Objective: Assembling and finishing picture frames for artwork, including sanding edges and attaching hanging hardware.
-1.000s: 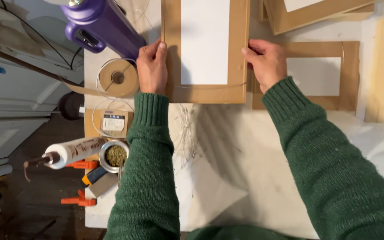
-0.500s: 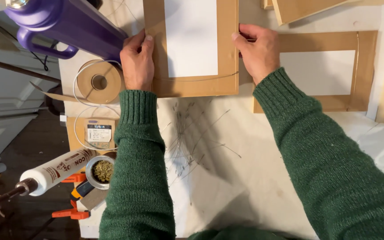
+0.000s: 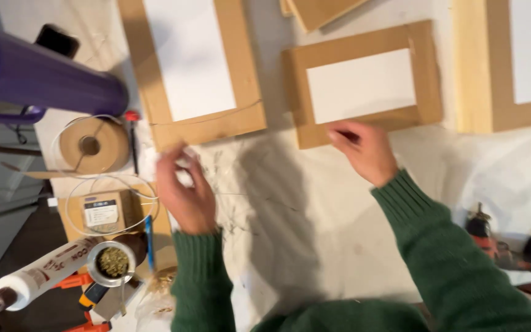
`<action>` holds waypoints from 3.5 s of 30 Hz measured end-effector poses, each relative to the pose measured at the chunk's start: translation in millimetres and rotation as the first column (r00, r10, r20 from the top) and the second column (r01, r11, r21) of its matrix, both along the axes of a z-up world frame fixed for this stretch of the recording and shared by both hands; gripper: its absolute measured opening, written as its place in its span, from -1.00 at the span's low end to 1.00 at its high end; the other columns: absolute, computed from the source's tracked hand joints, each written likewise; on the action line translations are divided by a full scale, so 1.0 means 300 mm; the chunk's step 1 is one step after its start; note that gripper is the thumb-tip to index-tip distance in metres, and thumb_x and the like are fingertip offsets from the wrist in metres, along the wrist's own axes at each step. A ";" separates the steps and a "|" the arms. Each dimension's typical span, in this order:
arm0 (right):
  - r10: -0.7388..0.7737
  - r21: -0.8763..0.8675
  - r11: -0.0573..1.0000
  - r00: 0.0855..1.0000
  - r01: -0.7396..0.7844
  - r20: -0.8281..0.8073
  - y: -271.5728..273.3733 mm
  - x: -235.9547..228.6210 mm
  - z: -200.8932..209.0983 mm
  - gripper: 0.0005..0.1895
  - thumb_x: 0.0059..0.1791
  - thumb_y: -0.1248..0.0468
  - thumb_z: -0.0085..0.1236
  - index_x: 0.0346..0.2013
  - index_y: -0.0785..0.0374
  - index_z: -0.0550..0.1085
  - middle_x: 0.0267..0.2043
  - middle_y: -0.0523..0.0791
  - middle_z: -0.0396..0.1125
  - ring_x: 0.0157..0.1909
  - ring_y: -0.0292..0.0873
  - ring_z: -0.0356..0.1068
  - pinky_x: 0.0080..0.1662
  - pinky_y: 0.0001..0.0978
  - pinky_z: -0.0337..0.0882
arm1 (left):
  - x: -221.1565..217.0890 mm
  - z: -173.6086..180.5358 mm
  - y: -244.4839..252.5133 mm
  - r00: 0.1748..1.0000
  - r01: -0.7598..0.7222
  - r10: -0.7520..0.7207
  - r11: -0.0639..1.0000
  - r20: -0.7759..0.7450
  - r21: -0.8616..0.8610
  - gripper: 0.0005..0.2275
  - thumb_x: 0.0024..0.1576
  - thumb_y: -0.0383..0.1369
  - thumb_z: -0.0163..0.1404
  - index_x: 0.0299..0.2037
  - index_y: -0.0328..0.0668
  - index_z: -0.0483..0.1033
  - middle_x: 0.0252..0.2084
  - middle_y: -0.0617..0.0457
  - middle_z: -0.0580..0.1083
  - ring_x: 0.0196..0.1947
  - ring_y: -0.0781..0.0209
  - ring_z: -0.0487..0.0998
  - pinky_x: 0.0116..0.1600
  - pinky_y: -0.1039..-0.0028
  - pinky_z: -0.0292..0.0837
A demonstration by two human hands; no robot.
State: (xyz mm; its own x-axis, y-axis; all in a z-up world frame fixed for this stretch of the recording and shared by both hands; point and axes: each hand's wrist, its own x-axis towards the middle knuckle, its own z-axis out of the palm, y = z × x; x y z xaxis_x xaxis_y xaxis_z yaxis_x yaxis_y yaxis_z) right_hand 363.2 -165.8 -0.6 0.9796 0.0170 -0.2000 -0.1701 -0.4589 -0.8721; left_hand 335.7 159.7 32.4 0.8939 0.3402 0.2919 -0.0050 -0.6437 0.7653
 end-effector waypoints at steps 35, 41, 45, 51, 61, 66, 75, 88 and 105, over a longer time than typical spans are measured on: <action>-0.187 -0.319 0.900 0.925 0.296 0.331 -1.491 0.162 -0.119 -0.74 0.17 0.22 0.26 0.09 0.32 0.58 -0.10 0.09 0.48 -0.09 0.01 0.50 -0.08 -0.20 0.46 | 0.299 -0.157 -1.594 0.713 0.322 -0.529 0.830 -0.460 -0.455 -0.61 0.23 -0.33 0.00 0.20 -0.47 0.47 -0.04 -0.17 0.56 -0.23 0.18 0.61 -0.11 0.37 0.55; -0.315 -0.014 0.940 0.885 0.340 0.343 -1.465 0.122 -0.081 -0.75 0.15 0.32 0.24 0.11 0.35 0.56 -0.06 0.00 0.47 -0.14 -0.20 0.45 -0.10 -0.40 0.43 | 0.255 -0.090 -1.585 0.739 0.229 -0.436 0.879 -0.514 -0.417 -0.64 0.20 -0.33 0.04 0.16 -0.37 0.50 -0.02 -0.09 0.46 -0.24 0.21 0.52 -0.12 0.39 0.50; -0.286 0.049 0.957 0.908 0.284 0.307 -1.427 0.044 0.035 -0.75 0.16 0.36 0.19 0.13 0.39 0.55 -0.05 -0.07 0.51 -0.10 -0.31 0.44 -0.02 -0.46 0.43 | 0.180 -0.113 -1.508 0.788 0.298 -0.444 0.882 -0.427 -0.366 -0.65 0.22 -0.38 0.00 0.18 -0.40 0.50 0.03 -0.12 0.47 -0.19 0.21 0.55 -0.04 0.41 0.51; -0.246 0.002 0.965 0.903 0.262 0.353 -1.168 -0.295 0.202 -0.76 0.20 0.42 0.13 0.15 0.47 0.51 0.02 -0.07 0.49 0.01 -0.28 0.45 0.10 -0.44 0.43 | -0.132 0.076 -1.237 0.759 0.233 -0.537 0.751 -0.367 -0.618 -0.61 0.20 -0.49 0.01 0.25 -0.40 0.43 -0.06 -0.05 0.57 -0.25 0.29 0.55 -0.17 0.48 0.55; -0.438 0.277 0.863 0.899 0.423 -0.010 -0.509 -1.037 -0.020 -0.64 0.08 0.44 0.15 0.19 0.41 0.47 0.08 -0.09 0.45 0.02 -0.32 0.42 0.05 -0.49 0.44 | -0.873 -0.039 -0.623 0.627 0.093 -0.494 0.815 -0.602 -0.572 -0.56 0.13 -0.56 0.04 0.27 -0.34 0.42 -0.05 -0.06 0.58 -0.18 0.23 0.63 -0.13 0.42 0.62; -0.492 0.309 0.799 0.856 0.516 -0.156 -0.375 -1.299 -0.027 -0.59 0.07 0.45 0.14 0.24 0.41 0.44 0.03 -0.11 0.46 -0.03 -0.33 0.41 0.04 -0.49 0.44 | -1.057 -0.100 -0.498 0.543 0.027 -0.536 0.781 -0.647 -0.624 -0.56 0.14 -0.55 0.04 0.27 -0.32 0.41 -0.04 -0.11 0.58 -0.12 0.19 0.63 -0.02 0.37 0.64; -0.485 0.391 0.635 0.738 0.666 -0.470 -0.138 -1.662 -0.038 -0.59 -0.03 0.44 0.21 0.12 0.40 0.44 -0.03 -0.07 0.46 -0.03 -0.24 0.46 0.03 -0.41 0.48 | -0.828 -0.116 -0.362 0.414 0.625 -0.742 0.653 -0.528 -0.427 -0.62 0.14 -0.59 -0.01 0.19 -0.24 0.52 -0.03 -0.08 0.55 -0.14 0.13 0.55 0.03 0.37 0.50; -0.416 0.486 0.490 0.685 0.723 -0.598 -0.063 -1.672 -0.172 -0.60 -0.04 0.40 0.22 0.09 0.35 0.40 -0.10 -0.04 0.47 -0.13 -0.20 0.50 -0.11 -0.35 0.55 | -0.652 -0.134 -0.500 0.318 0.888 -0.826 0.431 -0.465 -0.157 -0.73 0.11 -0.55 0.01 0.02 -0.27 0.61 0.09 -0.12 0.47 -0.04 0.01 0.56 0.05 0.35 0.48; -0.608 -0.004 0.741 0.668 0.672 -0.430 -1.056 -1.668 -0.231 -0.75 0.03 0.26 0.20 -0.10 0.38 0.55 -0.33 -0.06 0.50 -0.32 -0.27 0.50 -0.22 -0.38 0.49 | -0.635 -0.225 -0.473 0.352 0.623 -0.618 0.715 -0.703 -0.317 -0.85 0.07 -0.49 0.16 -0.18 -0.35 0.64 -0.01 0.03 0.41 -0.16 0.24 0.52 -0.04 0.49 0.50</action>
State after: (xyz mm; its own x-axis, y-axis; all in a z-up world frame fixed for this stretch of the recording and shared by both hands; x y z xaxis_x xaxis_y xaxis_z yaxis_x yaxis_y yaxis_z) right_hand -137.1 -482.6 -69.8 0.6014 -0.5258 -0.6016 -0.7016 0.0127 -0.7125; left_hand 145.2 17.8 -35.2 0.7308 -0.4044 -0.5499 0.1317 -0.7069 0.6949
